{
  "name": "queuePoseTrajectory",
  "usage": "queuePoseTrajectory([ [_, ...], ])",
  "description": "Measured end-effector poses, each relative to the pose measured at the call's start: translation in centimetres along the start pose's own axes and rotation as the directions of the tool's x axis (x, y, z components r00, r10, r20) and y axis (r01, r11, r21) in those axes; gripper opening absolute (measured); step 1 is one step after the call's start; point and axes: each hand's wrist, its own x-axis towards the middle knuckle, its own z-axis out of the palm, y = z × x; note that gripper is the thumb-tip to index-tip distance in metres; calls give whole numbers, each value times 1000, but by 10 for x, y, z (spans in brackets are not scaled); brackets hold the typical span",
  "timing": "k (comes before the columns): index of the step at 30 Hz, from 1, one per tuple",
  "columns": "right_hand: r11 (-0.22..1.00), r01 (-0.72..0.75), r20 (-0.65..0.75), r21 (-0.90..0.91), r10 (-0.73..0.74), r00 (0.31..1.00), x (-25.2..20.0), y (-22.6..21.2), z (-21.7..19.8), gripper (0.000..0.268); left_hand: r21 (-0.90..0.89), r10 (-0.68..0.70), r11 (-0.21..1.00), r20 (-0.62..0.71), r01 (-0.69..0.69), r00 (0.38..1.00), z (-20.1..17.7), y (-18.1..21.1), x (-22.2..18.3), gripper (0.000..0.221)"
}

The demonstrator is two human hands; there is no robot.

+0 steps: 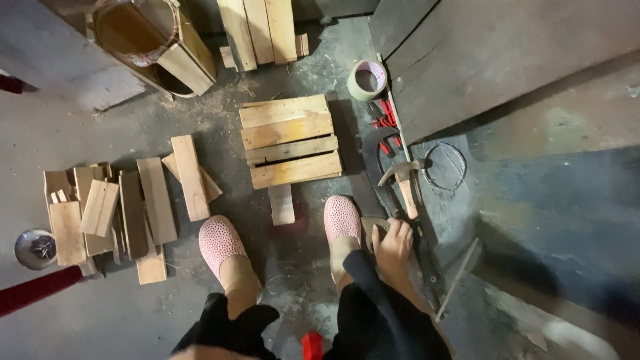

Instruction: Shaving and shaping a thin wooden strip using a large curved blade and sandpaper.

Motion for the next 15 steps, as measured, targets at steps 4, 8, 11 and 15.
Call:
queuePoseTrajectory([
  [4, 991, 2, 2, 131, -2, 1000, 5, 7, -5, 39, -6, -218, 970, -449, 241, 866, -52, 121, 65, 38],
  [8, 988, -148, -87, 34, 150, 985, 26, 35, 3, 46, -43, -286, 900, -809, 435, 513, -66, 98, 88, 24],
  [11, 972, -200, -92, 122, 211, 973, 48, 45, 0, 41, -138, -371, 908, -702, 395, 608, -65, 46, 99, 32],
  [15, 989, -92, -148, 118, 109, 983, 61, 40, 7, 42, -285, -501, 864, -573, 415, 648, -68, 25, 115, 39],
])
